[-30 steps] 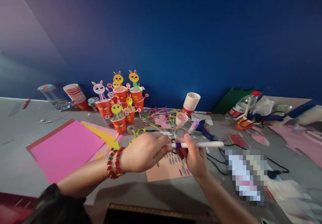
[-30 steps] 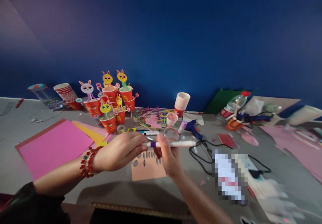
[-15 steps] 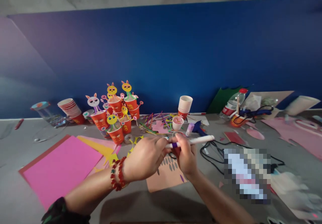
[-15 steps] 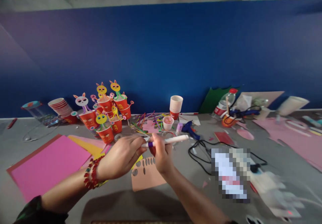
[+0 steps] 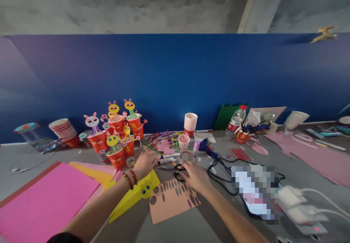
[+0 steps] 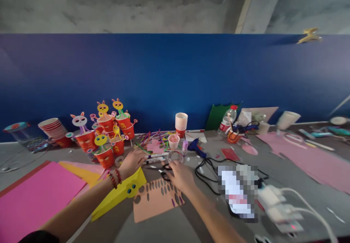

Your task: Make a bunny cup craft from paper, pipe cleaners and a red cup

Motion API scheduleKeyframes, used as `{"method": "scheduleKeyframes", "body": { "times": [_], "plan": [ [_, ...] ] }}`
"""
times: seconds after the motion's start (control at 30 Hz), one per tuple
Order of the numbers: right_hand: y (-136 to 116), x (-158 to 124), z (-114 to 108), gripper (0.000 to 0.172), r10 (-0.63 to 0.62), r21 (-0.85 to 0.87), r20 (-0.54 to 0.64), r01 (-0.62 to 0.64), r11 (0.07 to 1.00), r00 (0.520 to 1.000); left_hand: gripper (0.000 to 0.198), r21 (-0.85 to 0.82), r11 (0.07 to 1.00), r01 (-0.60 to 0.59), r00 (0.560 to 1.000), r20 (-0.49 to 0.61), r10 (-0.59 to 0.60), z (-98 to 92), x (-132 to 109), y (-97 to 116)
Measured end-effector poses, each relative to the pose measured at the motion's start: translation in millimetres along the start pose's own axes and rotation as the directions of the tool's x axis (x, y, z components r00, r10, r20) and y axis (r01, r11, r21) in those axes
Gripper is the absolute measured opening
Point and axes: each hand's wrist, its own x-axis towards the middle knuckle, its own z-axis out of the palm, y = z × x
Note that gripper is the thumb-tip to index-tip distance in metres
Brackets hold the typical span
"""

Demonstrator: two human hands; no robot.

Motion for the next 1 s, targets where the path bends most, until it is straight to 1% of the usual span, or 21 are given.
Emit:
{"method": "scheduleKeyframes", "body": {
  "times": [0.1, 0.27, 0.43, 0.63, 0.73, 0.83, 0.93, 0.97, 1.0],
  "plan": [
    [0.0, -4.7, 8.1, 0.022, 0.000, -0.115, 0.084, 0.009, 0.993, 0.996, 0.026, 0.054, 0.998, -0.021, 1.000, 0.009, 0.021, 10.4, -7.4, -5.7],
    [-9.2, 4.2, 5.6, 0.025, 0.022, -0.223, 0.166, 0.015, 0.975, 0.986, 0.029, 0.131, 0.991, -0.027, 1.000, -0.010, 0.028, 19.7, -11.0, -10.4],
    [-18.0, 10.6, -1.6, 0.020, 0.022, -0.267, 0.172, 0.025, 0.964, 0.985, 0.030, 0.198, 0.980, -0.030, 0.998, -0.050, 0.041, 28.3, -8.3, -4.5],
    [-21.6, 6.7, -13.4, 0.025, 0.017, -0.262, 0.152, 0.024, 0.965, 0.988, 0.029, 0.220, 0.974, -0.050, 0.997, -0.049, 0.062, 41.7, 0.4, 5.7],
    [-14.0, -5.8, -29.4, 0.022, 0.026, -0.239, 0.129, 0.005, 0.971, 0.991, 0.030, 0.212, 0.976, -0.046, 0.998, -0.039, 0.056, 44.2, 1.4, 5.8],
    [2.4, -26.7, -49.6, 0.020, 0.078, -0.200, 0.078, -0.061, 0.978, 0.994, 0.032, 0.190, 0.981, -0.040, 0.998, -0.040, 0.049, 36.5, -4.3, 10.1],
    [23.0, -53.1, -61.2, 0.017, 0.145, -0.120, 0.054, -0.137, 0.983, 0.988, 0.034, 0.150, 0.987, -0.064, 0.997, -0.031, 0.069, 24.4, -19.7, 25.9],
    [29.4, -62.1, -61.0, 0.018, 0.161, -0.085, 0.052, -0.157, 0.984, 0.986, 0.037, 0.121, 0.988, -0.095, 0.995, -0.010, 0.097, 21.8, -26.7, 33.5],
    [34.9, -70.6, -58.7, 0.020, 0.181, -0.022, 0.048, -0.181, 0.983, 0.982, 0.045, 0.047, 0.988, -0.144, 0.989, 0.040, 0.142, 20.5, -34.0, 41.4]
  ]
}}
